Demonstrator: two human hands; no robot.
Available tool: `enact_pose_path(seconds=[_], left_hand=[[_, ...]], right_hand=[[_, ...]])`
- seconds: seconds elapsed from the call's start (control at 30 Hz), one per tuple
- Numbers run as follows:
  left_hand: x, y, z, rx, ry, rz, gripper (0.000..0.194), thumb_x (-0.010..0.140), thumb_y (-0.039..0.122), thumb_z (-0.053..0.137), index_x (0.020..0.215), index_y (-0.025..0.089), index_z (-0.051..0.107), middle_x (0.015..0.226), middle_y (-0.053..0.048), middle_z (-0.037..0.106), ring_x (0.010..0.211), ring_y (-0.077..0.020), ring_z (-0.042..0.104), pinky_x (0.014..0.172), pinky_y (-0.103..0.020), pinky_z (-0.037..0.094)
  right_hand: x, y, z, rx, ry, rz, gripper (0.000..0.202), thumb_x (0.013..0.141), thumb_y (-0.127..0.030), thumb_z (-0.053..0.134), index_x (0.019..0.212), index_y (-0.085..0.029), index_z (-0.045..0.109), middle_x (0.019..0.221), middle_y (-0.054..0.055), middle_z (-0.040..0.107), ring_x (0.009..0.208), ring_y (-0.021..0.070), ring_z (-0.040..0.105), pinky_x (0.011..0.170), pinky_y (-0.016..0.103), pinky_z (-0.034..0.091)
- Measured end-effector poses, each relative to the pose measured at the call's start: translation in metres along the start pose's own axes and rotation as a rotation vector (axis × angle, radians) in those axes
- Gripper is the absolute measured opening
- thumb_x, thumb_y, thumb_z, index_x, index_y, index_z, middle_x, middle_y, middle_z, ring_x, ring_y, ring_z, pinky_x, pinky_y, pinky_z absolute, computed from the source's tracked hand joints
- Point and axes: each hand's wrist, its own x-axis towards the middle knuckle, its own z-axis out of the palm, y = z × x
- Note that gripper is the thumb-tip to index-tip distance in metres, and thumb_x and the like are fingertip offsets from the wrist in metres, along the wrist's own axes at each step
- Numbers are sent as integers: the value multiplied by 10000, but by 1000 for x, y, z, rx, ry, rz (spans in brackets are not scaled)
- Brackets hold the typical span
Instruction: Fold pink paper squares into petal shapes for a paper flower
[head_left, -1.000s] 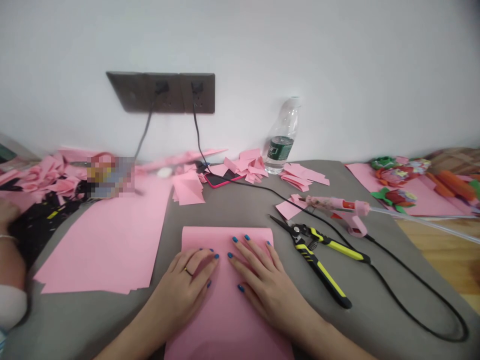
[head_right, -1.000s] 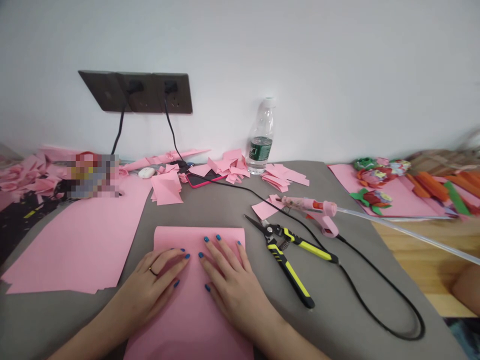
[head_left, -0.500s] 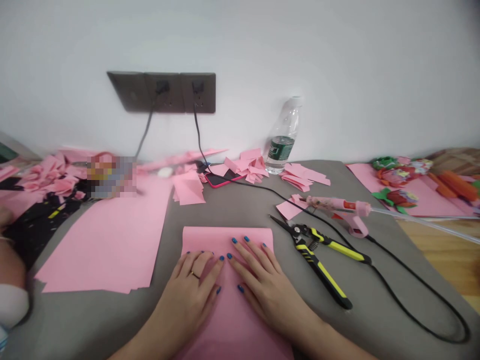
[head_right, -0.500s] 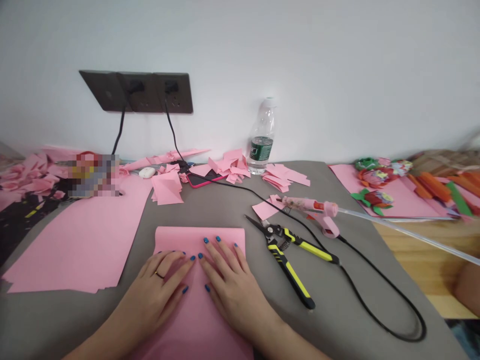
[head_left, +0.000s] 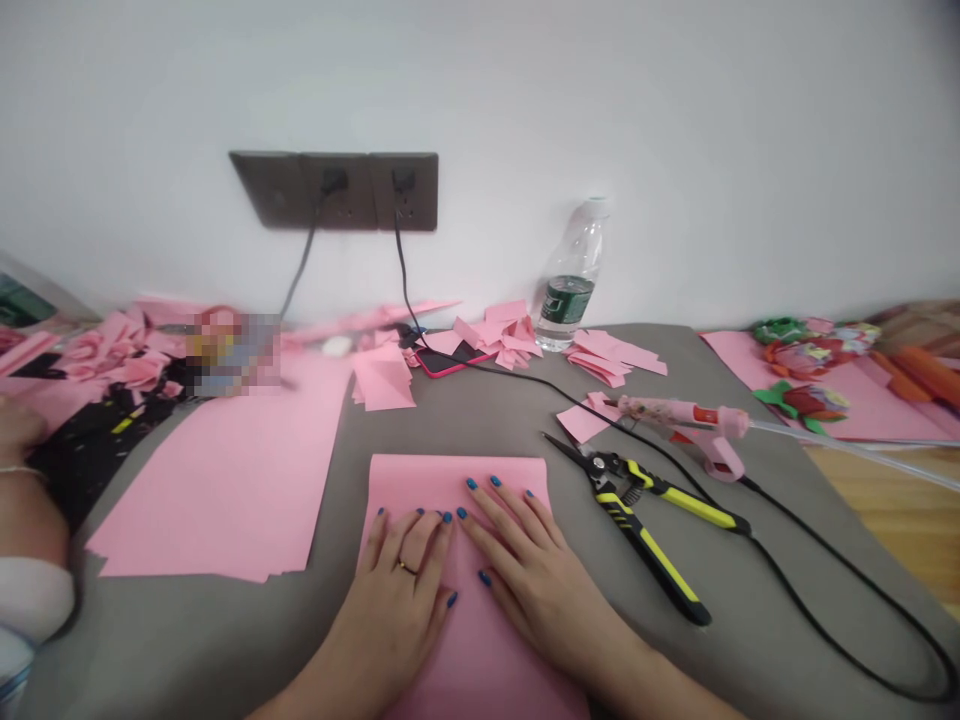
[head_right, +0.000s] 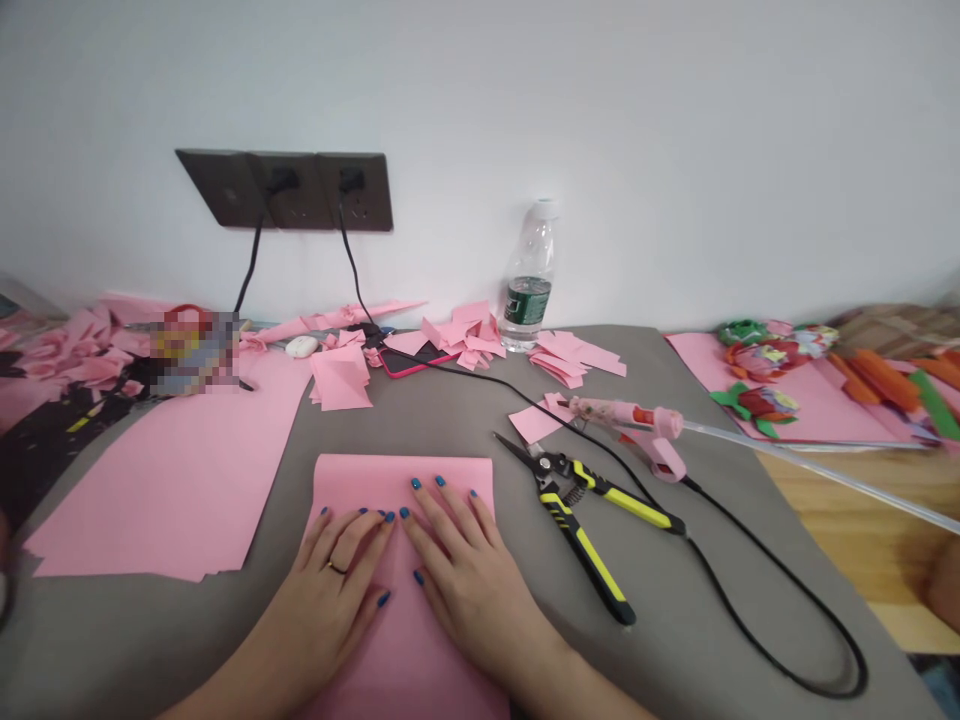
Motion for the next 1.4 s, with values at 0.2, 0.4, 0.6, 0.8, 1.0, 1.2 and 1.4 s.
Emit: enact_pose_path(seconds=[0.2,0.4,0.6,0.8,1.0,1.2,1.4], left_hand=[[-4,0,0,32,-41,11,422,926,206,451,1324,89,526,1278,-137,589,1197,-288,483,1111,-490,252],[-7,0,2,13,-73,-17,478,919,204,464,1384,94,470,1336,-139,545,1269,-282,433,1150,-486,207],[-8,0,4,-23,-67,-20,493,926,205,467,1404,86,452,1338,-152,534,1274,-289,437,1150,-502,236],[-7,1,1,-22,-58,-35,469,933,203,436,1389,101,474,1317,-154,552,1250,-284,456,1117,-499,310],[-3,1,-2,-33,-48,-18,466,921,187,456,1373,77,483,1303,-155,563,1231,-286,464,1106,-481,284],[2,0,-7,-69,6,-30,392,958,243,421,1292,98,565,1220,-122,633,1147,-265,519,1065,-444,312],[9,-3,-8,-30,-34,1,368,974,306,421,1237,139,616,1131,-92,694,1025,-274,581,997,-486,377]], right_hand=[[-1,1,2,-26,-18,-5,558,882,-99,459,1431,-200,456,1558,89,351,1430,322,309,1056,571,403],[-1,0,2,-36,-45,0,616,864,-77,457,1461,-220,411,1570,79,326,1443,315,285,1068,566,386],[-1,0,2,-20,-51,7,606,862,-74,453,1449,-225,430,1566,77,335,1441,310,292,1077,561,374],[0,0,-1,0,-38,5,570,885,-99,444,1446,-202,431,1561,89,343,1440,307,294,1069,563,387],[0,0,-1,14,-41,11,557,887,-111,455,1436,-205,445,1551,91,365,1436,304,305,1070,562,387],[1,-1,-3,26,-47,18,538,881,-102,457,1411,-195,474,1543,98,378,1425,309,327,1064,564,394],[1,-2,-4,61,10,33,466,870,-89,464,1317,-182,556,1516,105,426,1410,304,351,1064,559,394]])
